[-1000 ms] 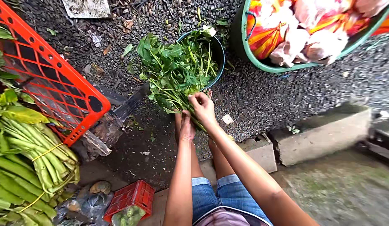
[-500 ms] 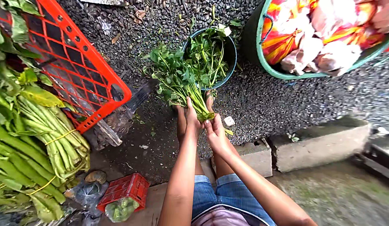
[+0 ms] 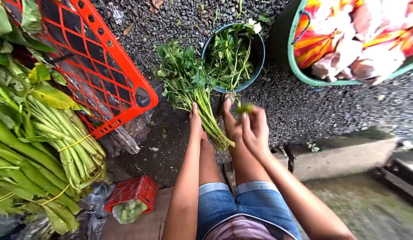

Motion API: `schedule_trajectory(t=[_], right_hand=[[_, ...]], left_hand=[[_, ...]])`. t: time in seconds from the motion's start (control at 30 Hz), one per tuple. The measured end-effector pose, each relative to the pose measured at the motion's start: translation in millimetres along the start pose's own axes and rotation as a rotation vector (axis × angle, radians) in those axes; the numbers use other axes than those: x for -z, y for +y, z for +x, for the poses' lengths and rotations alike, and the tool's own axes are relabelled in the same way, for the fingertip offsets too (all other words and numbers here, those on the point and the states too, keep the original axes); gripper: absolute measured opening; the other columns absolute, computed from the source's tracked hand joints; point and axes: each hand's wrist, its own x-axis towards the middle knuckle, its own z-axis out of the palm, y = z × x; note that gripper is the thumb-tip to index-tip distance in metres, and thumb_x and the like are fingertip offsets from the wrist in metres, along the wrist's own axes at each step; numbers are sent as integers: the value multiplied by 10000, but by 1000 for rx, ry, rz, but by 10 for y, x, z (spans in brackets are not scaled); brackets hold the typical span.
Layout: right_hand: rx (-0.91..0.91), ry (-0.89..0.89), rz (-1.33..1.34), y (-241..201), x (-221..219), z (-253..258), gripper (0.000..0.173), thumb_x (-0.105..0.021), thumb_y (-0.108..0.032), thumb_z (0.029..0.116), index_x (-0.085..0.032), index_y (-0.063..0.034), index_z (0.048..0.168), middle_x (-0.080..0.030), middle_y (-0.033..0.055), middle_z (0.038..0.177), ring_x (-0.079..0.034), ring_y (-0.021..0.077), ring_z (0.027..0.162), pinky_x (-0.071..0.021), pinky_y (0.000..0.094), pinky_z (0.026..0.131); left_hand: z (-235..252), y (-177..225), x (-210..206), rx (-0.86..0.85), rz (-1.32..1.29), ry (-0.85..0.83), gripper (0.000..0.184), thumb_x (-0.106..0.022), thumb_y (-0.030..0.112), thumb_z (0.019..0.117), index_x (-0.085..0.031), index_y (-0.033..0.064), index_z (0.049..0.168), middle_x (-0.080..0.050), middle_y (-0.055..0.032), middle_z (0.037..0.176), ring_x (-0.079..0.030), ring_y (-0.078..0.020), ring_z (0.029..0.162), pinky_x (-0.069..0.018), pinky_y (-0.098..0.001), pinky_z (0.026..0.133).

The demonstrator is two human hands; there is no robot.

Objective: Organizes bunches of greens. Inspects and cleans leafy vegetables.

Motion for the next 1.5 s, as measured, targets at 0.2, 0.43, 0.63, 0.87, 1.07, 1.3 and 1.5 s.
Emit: schedule_trajectory(t=[0.2, 0.43, 0.63, 0.87, 1.07, 1.3, 1.5], right_hand=[[-81, -441, -404, 290, -576, 564, 495, -702, -479, 946, -707, -50, 1194, -684, 204, 1175, -647, 406, 1122, -529, 619, 941], [-188, -218, -101, 134, -472, 137, 231, -616, -181, 1017, -644, -29, 1188, -731, 121, 994, -735, 223, 848, -619, 449, 795], [-138, -171, 140, 89, -355, 293, 246, -708, -180, 974, -664, -25, 1159, -723, 95, 987, -717, 153, 835, -622, 353, 773], [101, 70, -52, -96, -354, 1249, 301, -613, -276, 1031, -701, -30, 1180, -729, 98, 989, -692, 162, 768, -600, 350, 710], [85, 268, -80, -88, 45, 1780, 313, -597, -283, 1040, -658, -44, 1233, -730, 64, 1044, -708, 120, 834, -604, 310, 758], [-513, -387, 58, 554, -325, 318, 1097, -733, -731, 780, -322, -113, 1589, -588, 221, 1405, -612, 349, 1251, -510, 600, 1030], [-646, -596, 447, 878, -599, 3, 851, -906, -195, 703, -453, -32, 1405, -695, 128, 1102, -715, 181, 940, -614, 366, 864]], left_hand=[[-205, -25, -22, -67, -68, -87, 665, -538, 610, 995, -522, 129, 1453, -642, -109, 1346, -627, -220, 1214, -525, -453, 1031], [-154, -69, -50, -61, -243, -133, 737, -739, 318, 941, -358, 125, 1542, -588, -122, 1395, -606, -211, 1229, -522, -420, 1036], [-190, -105, -101, -3, -254, -185, 756, -822, 227, 837, -431, 142, 1479, -655, -98, 1265, -668, -187, 1062, -582, -384, 889], [-225, -248, -187, 4, -246, -273, 723, -857, 153, 796, -508, 102, 1427, -677, -132, 1242, -682, -235, 1074, -595, -431, 902], [-204, -251, -25, -59, -77, -265, 824, -810, 1, 807, -384, 57, 1510, -585, -172, 1377, -618, -256, 1210, -544, -451, 1020], [-346, 79, 102, 46, 66, -409, 735, -613, 536, 975, -338, 194, 1565, -548, -75, 1464, -572, -204, 1273, -516, -441, 1032], [-97, 122, 240, 83, 93, -492, 692, -487, 553, 1029, -319, 176, 1585, -491, -92, 1526, -511, -233, 1355, -447, -445, 1107]])
